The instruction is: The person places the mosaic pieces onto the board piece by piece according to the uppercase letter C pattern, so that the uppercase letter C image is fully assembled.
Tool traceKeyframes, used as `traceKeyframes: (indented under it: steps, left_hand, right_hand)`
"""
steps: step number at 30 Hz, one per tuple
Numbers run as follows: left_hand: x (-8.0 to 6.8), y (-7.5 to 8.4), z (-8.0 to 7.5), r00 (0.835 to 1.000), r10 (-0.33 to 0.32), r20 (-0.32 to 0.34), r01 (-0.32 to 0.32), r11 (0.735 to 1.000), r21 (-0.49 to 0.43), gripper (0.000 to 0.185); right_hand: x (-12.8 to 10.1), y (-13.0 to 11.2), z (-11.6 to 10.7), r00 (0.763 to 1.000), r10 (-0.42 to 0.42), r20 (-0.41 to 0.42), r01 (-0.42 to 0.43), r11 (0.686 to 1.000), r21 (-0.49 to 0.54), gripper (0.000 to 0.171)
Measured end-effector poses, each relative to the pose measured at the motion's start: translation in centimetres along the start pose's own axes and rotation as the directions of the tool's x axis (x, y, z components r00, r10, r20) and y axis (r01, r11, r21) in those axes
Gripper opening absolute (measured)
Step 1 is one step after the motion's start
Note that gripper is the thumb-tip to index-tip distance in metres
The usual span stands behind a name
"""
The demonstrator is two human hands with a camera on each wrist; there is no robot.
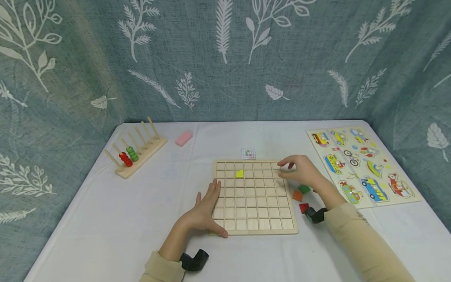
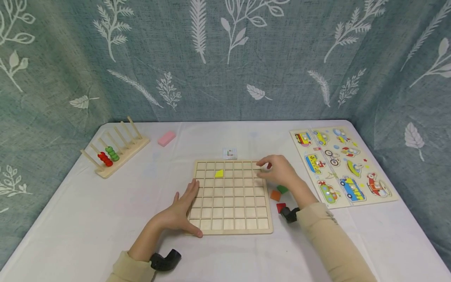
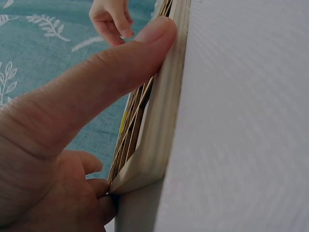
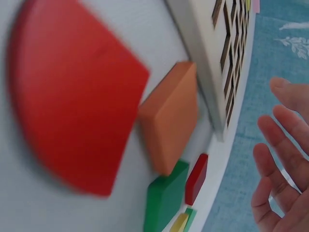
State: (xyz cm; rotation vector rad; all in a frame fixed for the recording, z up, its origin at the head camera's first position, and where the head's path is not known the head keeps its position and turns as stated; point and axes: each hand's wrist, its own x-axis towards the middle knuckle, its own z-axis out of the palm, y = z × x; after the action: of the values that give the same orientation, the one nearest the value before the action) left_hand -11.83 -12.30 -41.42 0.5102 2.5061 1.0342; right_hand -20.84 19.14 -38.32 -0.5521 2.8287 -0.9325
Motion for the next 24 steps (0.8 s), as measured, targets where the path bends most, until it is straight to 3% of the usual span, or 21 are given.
traceKeyframes:
  steps: [13,24]
  left_hand:
    - [0.1,0.1,0.1,1.0,-0.003,-0.01,0.003,1.0,-0.016,0.14]
    - [0.1,-0.1,0.4,1.0,0.003,-0.011,-0.003,1.0,-0.005,0.14]
  right_hand:
    - [-1.1,1.4,-0.4,1.0,0.029,-0.007,-0.029,1.0,0.001,0.03]
    - [-1.5,2.5,-0.6,0.992,0.125,-0.005,-0.125,0.992,-0.032,0.031]
